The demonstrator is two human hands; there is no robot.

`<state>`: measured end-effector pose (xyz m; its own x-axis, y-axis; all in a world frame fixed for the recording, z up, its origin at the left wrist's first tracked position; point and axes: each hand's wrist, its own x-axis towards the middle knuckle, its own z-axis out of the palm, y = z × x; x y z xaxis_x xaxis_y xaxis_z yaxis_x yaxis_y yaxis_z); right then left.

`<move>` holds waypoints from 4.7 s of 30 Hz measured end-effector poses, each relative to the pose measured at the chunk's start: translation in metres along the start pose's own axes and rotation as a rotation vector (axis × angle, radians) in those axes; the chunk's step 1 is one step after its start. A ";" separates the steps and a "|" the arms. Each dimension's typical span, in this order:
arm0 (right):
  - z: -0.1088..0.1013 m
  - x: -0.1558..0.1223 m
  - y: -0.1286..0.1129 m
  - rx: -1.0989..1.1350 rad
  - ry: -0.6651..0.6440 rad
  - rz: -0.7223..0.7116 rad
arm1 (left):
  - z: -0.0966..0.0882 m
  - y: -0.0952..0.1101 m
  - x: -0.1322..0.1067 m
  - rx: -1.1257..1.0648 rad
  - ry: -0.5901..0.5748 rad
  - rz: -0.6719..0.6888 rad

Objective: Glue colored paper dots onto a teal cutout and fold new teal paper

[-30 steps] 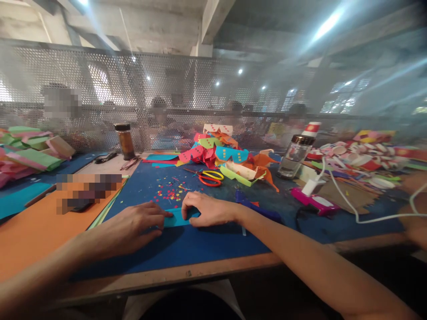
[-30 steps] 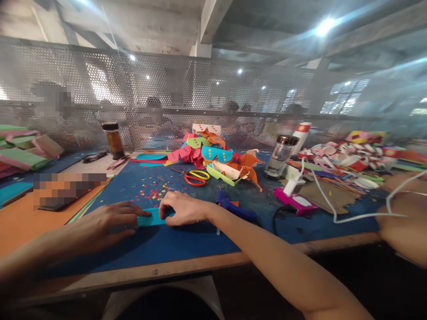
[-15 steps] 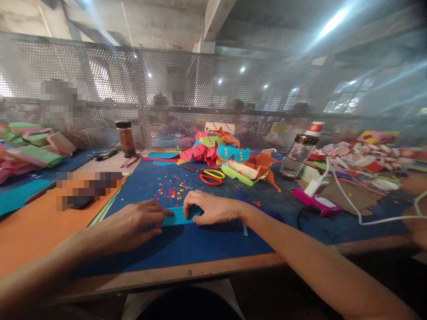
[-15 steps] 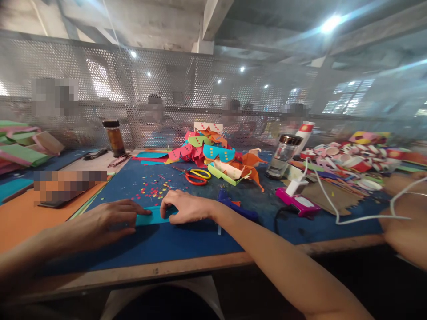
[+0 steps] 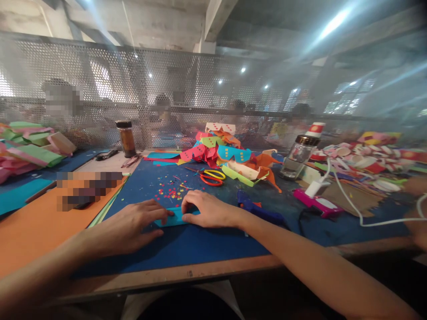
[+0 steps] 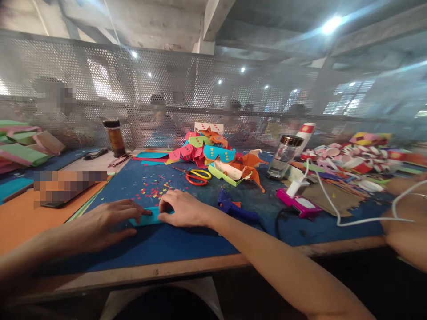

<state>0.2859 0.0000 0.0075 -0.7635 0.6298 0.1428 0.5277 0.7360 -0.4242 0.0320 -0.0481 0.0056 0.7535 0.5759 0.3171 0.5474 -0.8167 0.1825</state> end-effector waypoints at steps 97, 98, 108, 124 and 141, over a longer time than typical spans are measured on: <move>-0.022 0.007 0.001 -0.062 0.388 0.008 | 0.000 -0.039 0.032 -0.764 -0.172 -0.570; -0.032 0.008 0.007 -0.103 0.455 0.036 | -0.001 -0.042 0.032 -0.777 -0.139 -0.595; -0.066 0.022 0.087 -0.379 0.260 0.415 | -0.003 -0.043 0.025 -1.018 0.090 -0.775; -0.003 0.033 -0.007 0.796 0.234 0.314 | -0.003 -0.025 0.026 -1.022 0.221 -0.700; 0.013 0.029 -0.004 0.673 0.282 0.232 | -0.001 -0.025 0.027 -1.021 0.144 -0.792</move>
<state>0.2567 0.0119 0.0014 -0.4890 0.8559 0.1682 0.2532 0.3238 -0.9116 0.0379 -0.0121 0.0105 0.2745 0.9544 -0.1177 0.2519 0.0467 0.9666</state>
